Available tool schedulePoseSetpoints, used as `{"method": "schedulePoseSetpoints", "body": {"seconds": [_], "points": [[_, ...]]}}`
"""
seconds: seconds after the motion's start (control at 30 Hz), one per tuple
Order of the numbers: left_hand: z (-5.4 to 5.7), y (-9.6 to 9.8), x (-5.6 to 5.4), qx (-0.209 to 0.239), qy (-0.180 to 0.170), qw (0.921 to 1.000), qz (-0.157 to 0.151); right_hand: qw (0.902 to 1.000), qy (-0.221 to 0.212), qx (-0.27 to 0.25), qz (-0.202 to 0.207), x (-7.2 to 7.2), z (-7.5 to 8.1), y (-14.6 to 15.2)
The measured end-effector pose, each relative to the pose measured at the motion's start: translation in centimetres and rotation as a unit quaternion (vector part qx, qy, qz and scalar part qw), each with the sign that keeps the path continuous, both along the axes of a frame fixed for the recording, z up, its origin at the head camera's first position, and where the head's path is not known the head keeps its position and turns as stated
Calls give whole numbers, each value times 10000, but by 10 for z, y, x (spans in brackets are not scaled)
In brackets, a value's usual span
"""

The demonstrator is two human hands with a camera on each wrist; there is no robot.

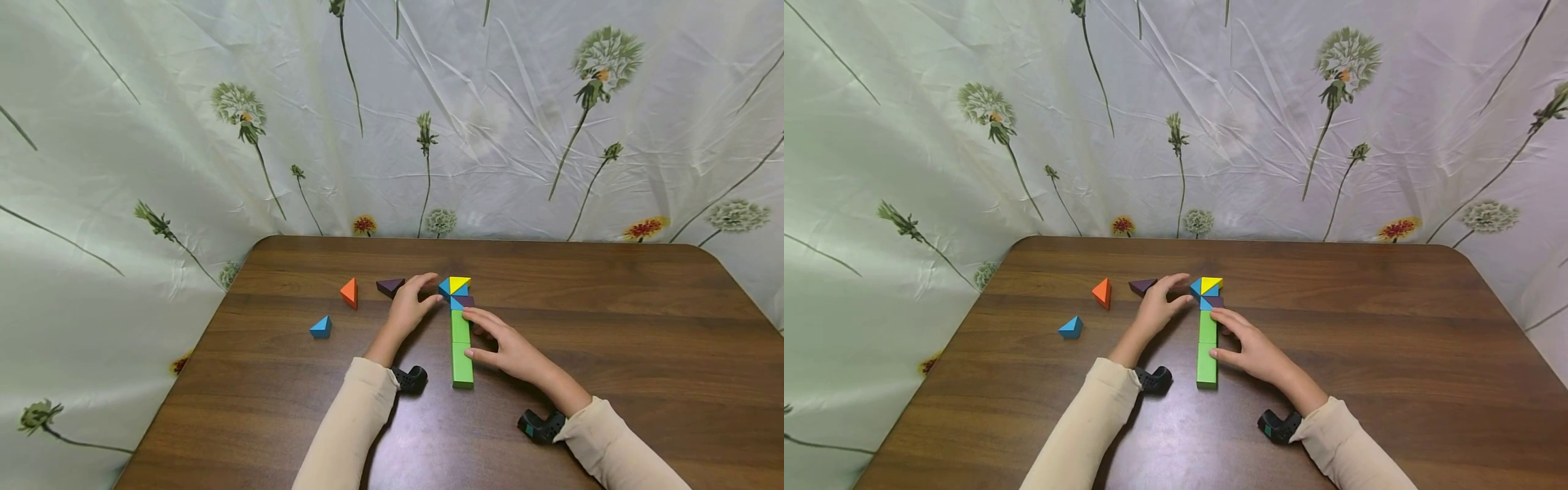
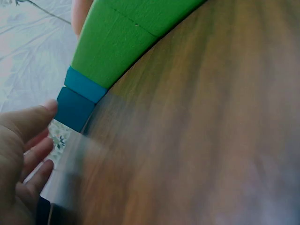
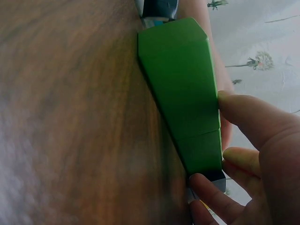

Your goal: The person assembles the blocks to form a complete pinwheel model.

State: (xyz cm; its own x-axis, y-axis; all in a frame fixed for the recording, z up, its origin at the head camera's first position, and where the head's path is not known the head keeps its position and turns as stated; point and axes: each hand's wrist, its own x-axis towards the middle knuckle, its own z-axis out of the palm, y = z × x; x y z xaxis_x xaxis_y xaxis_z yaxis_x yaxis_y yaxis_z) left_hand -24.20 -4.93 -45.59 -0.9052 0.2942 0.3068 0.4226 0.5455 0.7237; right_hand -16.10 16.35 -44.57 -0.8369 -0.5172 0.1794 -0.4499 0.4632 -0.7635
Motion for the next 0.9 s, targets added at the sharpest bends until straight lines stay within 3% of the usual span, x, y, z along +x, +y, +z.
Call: {"method": "schedulePoseSetpoints", "body": {"seconds": [0.17,0.3,0.43,0.67,0.9], "points": [[4,-6,5,482,766,9952,365,10000,-6,0,-8,1,0,0],[7,-13,7,768,1443,9844,649,10000,6,19,-27,1,0,1],[7,-20,10,976,1807,9743,920,10000,14,18,-46,1,1,1],[1,-33,11,1017,1783,9686,1399,10000,-47,59,-48,2,2,0],[-3,-39,11,892,1320,9732,1657,10000,-2,64,-18,1,1,0]]}}
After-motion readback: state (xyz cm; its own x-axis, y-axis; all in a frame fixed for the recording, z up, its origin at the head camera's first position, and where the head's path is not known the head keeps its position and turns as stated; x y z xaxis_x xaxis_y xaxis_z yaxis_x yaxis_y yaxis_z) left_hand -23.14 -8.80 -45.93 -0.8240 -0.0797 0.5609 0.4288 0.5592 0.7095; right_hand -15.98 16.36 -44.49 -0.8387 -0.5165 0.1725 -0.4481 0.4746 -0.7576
